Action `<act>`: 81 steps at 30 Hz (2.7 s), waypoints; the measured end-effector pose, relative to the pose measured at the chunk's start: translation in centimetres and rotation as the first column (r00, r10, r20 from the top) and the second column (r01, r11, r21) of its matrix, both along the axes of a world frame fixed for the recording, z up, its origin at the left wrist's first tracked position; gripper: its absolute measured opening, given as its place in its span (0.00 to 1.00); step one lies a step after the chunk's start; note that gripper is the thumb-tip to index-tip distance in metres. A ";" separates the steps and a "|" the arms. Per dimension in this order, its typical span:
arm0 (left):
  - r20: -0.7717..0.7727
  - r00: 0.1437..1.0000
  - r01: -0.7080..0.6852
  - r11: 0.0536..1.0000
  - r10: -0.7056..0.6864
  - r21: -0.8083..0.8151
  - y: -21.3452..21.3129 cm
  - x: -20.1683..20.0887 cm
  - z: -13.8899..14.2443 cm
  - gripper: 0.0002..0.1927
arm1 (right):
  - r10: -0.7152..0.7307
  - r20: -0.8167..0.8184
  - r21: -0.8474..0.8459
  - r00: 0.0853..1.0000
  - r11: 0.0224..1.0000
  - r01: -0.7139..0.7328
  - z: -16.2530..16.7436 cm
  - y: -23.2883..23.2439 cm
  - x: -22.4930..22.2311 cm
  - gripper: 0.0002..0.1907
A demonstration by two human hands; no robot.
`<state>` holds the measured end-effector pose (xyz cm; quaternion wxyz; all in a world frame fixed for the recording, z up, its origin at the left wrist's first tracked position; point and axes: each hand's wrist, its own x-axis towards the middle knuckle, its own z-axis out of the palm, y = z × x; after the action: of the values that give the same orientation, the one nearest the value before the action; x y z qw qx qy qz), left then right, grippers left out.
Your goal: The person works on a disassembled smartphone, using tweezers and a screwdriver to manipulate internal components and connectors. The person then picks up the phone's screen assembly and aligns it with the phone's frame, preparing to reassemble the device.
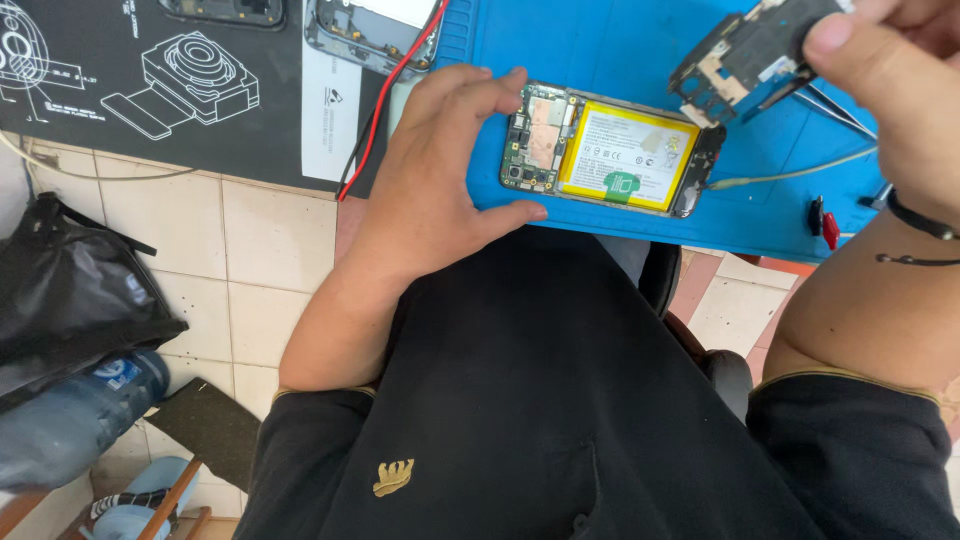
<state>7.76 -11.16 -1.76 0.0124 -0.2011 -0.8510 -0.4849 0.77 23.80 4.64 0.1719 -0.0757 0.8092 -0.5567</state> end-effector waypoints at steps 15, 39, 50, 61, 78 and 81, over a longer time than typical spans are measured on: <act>0.020 0.998 -0.067 0.992 0.066 0.103 0.7 -0.2 0.5 0.35 | 0.324 0.022 0.547 0.946 0.788 -0.283 2.0 -7.2 0.3 0.10; 0.004 0.943 -0.333 0.943 0.333 0.033 3.4 -2.4 0.8 0.32 | 0.430 0.225 0.414 0.874 0.770 -0.485 -2.4 -12.4 -5.4 0.08; -0.015 0.943 -0.331 0.942 0.333 0.056 3.5 -2.1 0.6 0.28 | 0.496 0.073 0.522 0.865 0.720 -0.457 -2.4 -11.8 -4.6 0.06; 0.038 0.941 -0.338 0.939 0.336 0.058 3.6 -2.1 0.7 0.29 | 0.563 -0.041 0.571 0.825 0.691 -0.443 -2.9 -11.2 -4.2 0.06; -0.006 0.948 -0.318 0.947 0.319 0.033 3.3 -2.1 1.1 0.25 | 0.625 0.081 0.542 0.777 0.626 -0.560 -2.5 -12.0 -5.9 0.10; 0.029 0.946 -0.325 0.945 0.324 0.039 3.3 -2.0 1.2 0.27 | 0.606 0.090 0.543 0.790 0.635 -0.549 -2.5 -12.0 -5.8 0.09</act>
<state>5.77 -7.84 -0.52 0.0869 -0.0528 -0.8619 -0.4967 -5.00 11.84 2.12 0.3139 -0.3066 0.8725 -0.2149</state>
